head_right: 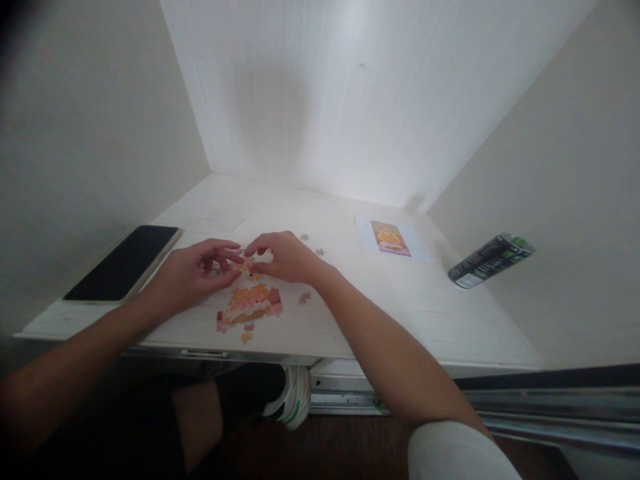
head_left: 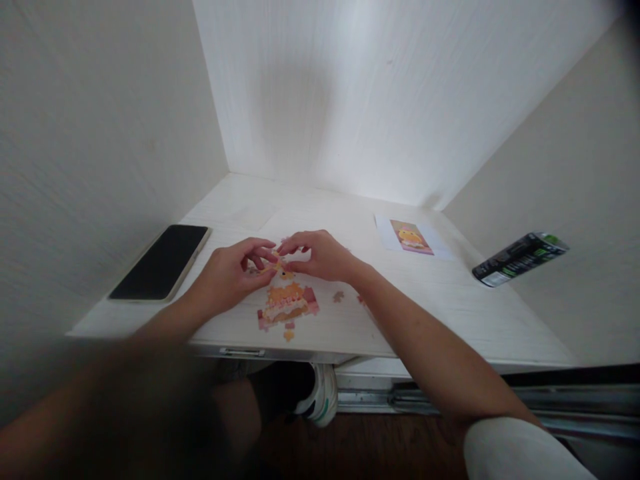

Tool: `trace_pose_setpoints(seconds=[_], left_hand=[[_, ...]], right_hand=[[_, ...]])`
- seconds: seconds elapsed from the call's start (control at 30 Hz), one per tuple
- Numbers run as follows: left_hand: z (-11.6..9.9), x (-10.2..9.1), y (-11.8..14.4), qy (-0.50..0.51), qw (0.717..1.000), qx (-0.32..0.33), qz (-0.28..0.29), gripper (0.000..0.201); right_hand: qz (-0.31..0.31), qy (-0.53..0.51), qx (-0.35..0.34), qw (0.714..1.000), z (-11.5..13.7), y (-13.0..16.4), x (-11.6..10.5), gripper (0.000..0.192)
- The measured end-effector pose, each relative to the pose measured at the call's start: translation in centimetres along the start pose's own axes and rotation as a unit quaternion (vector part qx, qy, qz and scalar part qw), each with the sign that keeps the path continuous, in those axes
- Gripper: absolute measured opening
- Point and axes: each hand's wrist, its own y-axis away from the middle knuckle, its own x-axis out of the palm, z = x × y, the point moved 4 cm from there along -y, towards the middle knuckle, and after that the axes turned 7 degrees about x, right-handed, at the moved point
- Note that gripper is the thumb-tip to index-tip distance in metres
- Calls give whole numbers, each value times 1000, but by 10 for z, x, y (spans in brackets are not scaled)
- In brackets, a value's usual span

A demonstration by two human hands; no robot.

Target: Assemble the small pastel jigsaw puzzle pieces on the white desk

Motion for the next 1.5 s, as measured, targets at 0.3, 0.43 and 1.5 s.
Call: trace_pose_setpoints(seconds=[0.3, 0.43, 1.5], left_hand=[[4, 6, -2, 277, 954, -101, -50, 64], [2, 2, -4, 281, 948, -132, -74, 60], [1, 6, 0, 164, 979, -98, -68, 29]], right_hand=[[-49, -12, -32, 998, 7, 0, 2, 15], [-66, 6, -63, 996, 10, 0, 0, 15], [-10, 70, -57, 996, 11, 0, 11, 16]])
